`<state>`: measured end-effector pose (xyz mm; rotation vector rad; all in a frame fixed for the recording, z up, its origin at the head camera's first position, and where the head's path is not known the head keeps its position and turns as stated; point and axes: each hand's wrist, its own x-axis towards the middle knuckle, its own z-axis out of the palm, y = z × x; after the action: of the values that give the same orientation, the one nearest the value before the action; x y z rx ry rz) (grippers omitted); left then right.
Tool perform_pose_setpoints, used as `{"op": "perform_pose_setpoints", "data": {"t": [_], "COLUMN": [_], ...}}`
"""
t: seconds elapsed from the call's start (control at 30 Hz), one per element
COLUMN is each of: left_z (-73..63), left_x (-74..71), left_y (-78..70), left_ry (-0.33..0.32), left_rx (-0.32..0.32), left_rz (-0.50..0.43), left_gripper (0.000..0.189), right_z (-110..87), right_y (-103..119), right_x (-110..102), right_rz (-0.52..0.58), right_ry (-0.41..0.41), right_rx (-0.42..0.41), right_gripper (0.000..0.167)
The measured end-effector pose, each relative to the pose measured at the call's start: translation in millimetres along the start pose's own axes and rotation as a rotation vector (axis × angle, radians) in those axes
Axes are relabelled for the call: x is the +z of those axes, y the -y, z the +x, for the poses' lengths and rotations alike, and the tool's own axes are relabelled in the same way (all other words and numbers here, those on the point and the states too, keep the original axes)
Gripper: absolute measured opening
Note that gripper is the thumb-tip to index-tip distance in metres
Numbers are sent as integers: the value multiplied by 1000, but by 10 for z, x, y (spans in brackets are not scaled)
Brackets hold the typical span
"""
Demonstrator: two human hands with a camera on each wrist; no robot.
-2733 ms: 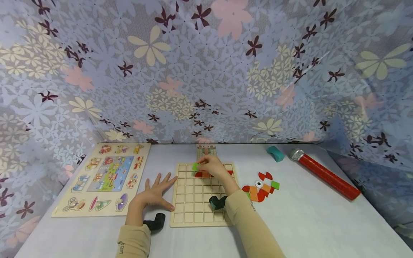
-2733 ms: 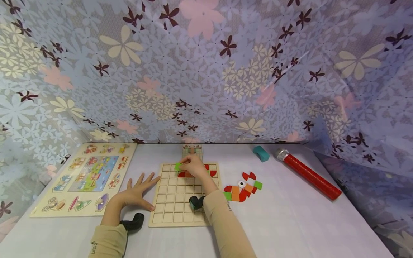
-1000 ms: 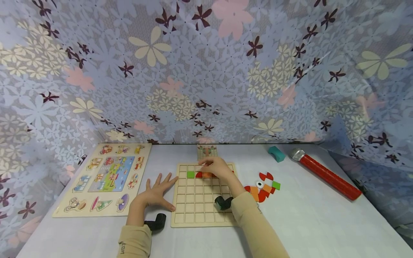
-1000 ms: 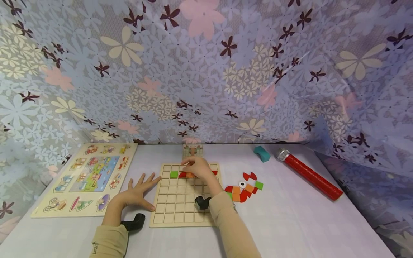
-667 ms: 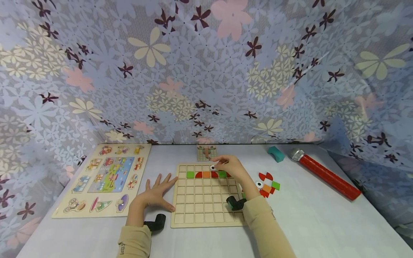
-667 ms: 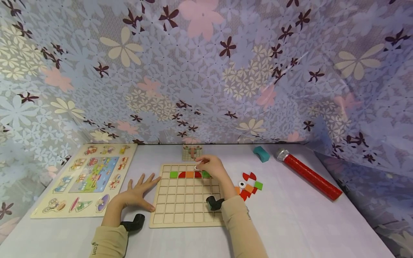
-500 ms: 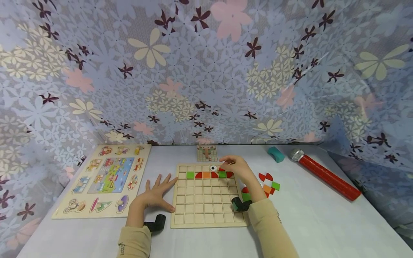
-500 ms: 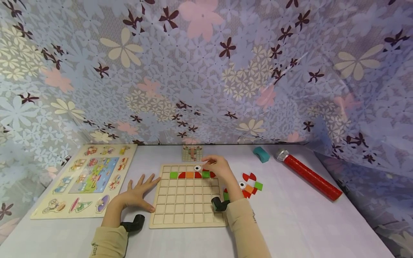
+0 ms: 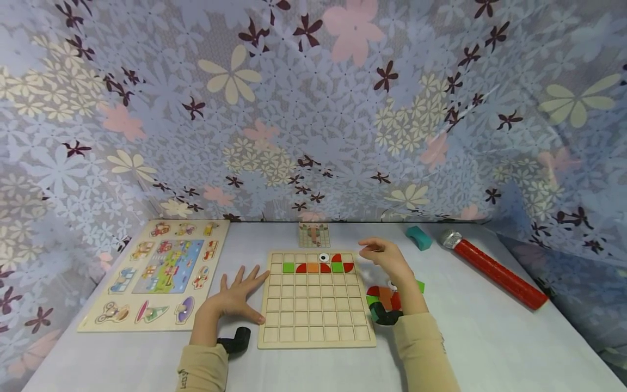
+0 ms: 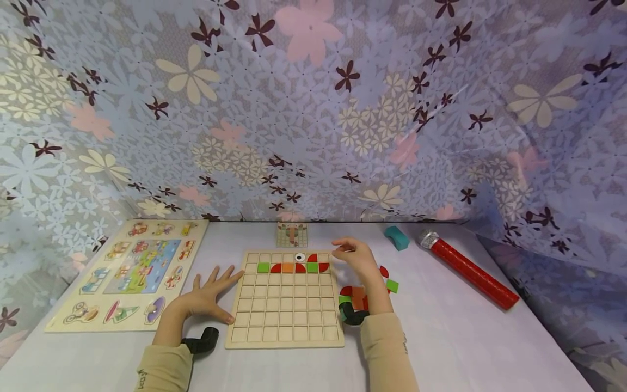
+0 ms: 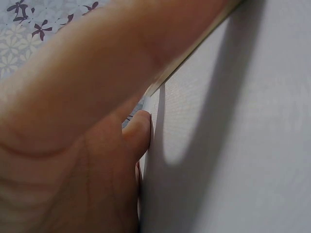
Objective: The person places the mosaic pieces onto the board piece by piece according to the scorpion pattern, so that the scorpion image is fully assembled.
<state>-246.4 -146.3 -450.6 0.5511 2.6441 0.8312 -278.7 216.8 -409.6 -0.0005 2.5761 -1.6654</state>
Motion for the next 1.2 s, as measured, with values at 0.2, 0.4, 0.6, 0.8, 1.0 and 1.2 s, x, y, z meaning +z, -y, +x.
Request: {"op": "perform_pose_setpoints", "data": {"t": [0.2, 0.4, 0.6, 0.8, 1.0, 1.2], "left_z": [-6, -13, -19, -16, -14, -14], "left_x": [-8, -7, -4, -11, -15, -8], "left_y": [-13, -30, -42, -22, -15, -17], "left_ry": [3, 3, 1, 2, 3, 7], "left_rx": [1, -3, -1, 5, 0, -6], "left_rz": [-1, 0, -4, -4, 1, 7], "left_gripper": [110, 109, 110, 110, 109, 109], "right_z": [-42, -84, -105, -107, -100, -112], "right_y": [-46, -144, -255, -381, -530, -603], "right_x": [-176, -366, -474, -537, -608, -604], "right_rz": [22, 57, 29, -63, -127, -179], "right_ry": [-28, -72, -123, -171, -163, -140], "right_rx": [6, 49, 85, 127, 175, 197], "right_gripper": [41, 43, 43, 41, 42, 46]}}
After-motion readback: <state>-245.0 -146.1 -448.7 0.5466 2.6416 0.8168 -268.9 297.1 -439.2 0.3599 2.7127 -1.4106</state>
